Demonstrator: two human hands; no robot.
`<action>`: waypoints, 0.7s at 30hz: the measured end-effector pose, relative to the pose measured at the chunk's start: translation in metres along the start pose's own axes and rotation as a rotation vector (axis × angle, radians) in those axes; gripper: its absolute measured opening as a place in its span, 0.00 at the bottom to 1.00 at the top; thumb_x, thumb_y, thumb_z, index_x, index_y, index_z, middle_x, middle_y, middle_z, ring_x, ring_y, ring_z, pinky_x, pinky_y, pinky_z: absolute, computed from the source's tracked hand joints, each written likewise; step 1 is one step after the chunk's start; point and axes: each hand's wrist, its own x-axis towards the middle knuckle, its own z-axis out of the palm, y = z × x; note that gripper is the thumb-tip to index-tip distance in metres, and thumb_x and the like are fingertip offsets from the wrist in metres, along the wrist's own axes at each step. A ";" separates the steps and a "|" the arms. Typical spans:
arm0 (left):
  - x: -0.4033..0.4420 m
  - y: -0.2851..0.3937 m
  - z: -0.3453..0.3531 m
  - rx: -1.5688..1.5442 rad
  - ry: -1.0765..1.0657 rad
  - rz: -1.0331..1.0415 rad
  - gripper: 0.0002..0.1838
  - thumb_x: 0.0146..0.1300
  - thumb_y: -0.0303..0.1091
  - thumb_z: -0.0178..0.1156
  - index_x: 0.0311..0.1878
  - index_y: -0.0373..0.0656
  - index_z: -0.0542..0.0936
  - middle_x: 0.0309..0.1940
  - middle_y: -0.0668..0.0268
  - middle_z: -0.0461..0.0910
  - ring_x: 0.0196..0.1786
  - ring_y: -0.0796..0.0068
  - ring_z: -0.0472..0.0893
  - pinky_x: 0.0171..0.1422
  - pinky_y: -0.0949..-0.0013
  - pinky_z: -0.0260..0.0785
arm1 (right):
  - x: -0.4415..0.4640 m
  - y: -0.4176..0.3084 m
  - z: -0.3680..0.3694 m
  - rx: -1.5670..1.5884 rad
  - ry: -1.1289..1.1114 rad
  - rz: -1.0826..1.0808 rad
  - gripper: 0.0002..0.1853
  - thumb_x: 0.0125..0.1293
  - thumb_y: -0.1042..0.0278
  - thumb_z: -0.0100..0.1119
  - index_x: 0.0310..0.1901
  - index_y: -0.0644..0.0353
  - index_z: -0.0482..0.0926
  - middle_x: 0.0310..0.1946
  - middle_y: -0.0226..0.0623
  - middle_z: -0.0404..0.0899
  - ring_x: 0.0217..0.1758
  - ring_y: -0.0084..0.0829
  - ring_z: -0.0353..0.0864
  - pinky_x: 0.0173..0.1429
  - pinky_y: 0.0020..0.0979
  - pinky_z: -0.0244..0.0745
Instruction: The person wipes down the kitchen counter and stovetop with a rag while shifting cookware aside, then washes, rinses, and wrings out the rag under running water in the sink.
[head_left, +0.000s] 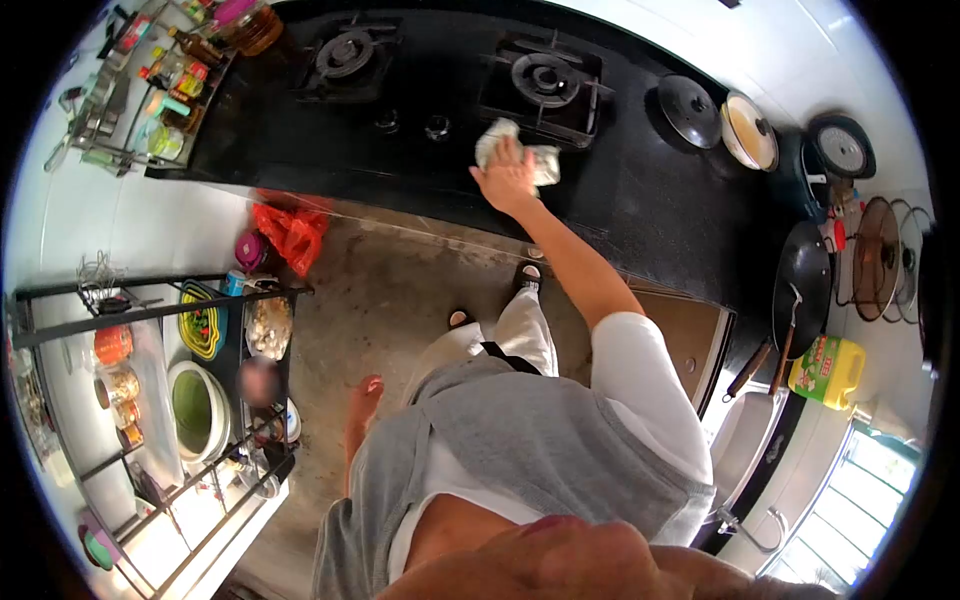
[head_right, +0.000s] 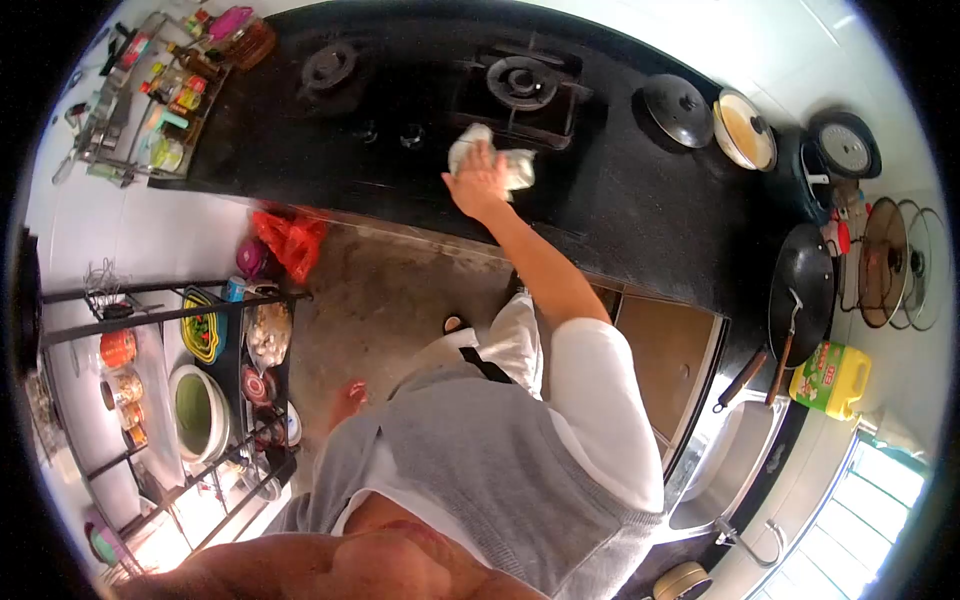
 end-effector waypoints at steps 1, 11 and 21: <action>-0.007 0.010 0.002 -0.052 0.052 -0.015 0.14 0.55 0.33 0.52 0.44 0.41 0.74 0.34 0.60 0.78 0.39 0.71 0.76 0.41 0.69 0.67 | 0.014 -0.015 0.003 0.034 0.087 -0.052 0.32 0.62 0.46 0.32 0.58 0.65 0.58 0.63 0.42 0.49 0.68 0.36 0.39 0.65 0.46 0.36; 0.005 0.023 0.014 -0.103 0.158 0.016 0.12 0.55 0.30 0.53 0.42 0.40 0.74 0.30 0.64 0.78 0.35 0.78 0.75 0.38 0.74 0.66 | -0.061 0.056 0.000 0.023 0.157 -0.458 0.18 0.53 0.55 0.53 0.38 0.62 0.75 0.56 0.37 0.60 0.62 0.34 0.53 0.62 0.48 0.45; -0.006 0.042 0.065 -0.293 0.265 -0.188 0.11 0.54 0.29 0.52 0.42 0.42 0.74 0.30 0.64 0.78 0.35 0.77 0.75 0.39 0.72 0.66 | -0.064 0.055 -0.015 -0.231 -0.043 -0.472 0.31 0.57 0.49 0.46 0.54 0.69 0.62 0.60 0.42 0.52 0.66 0.37 0.44 0.62 0.45 0.45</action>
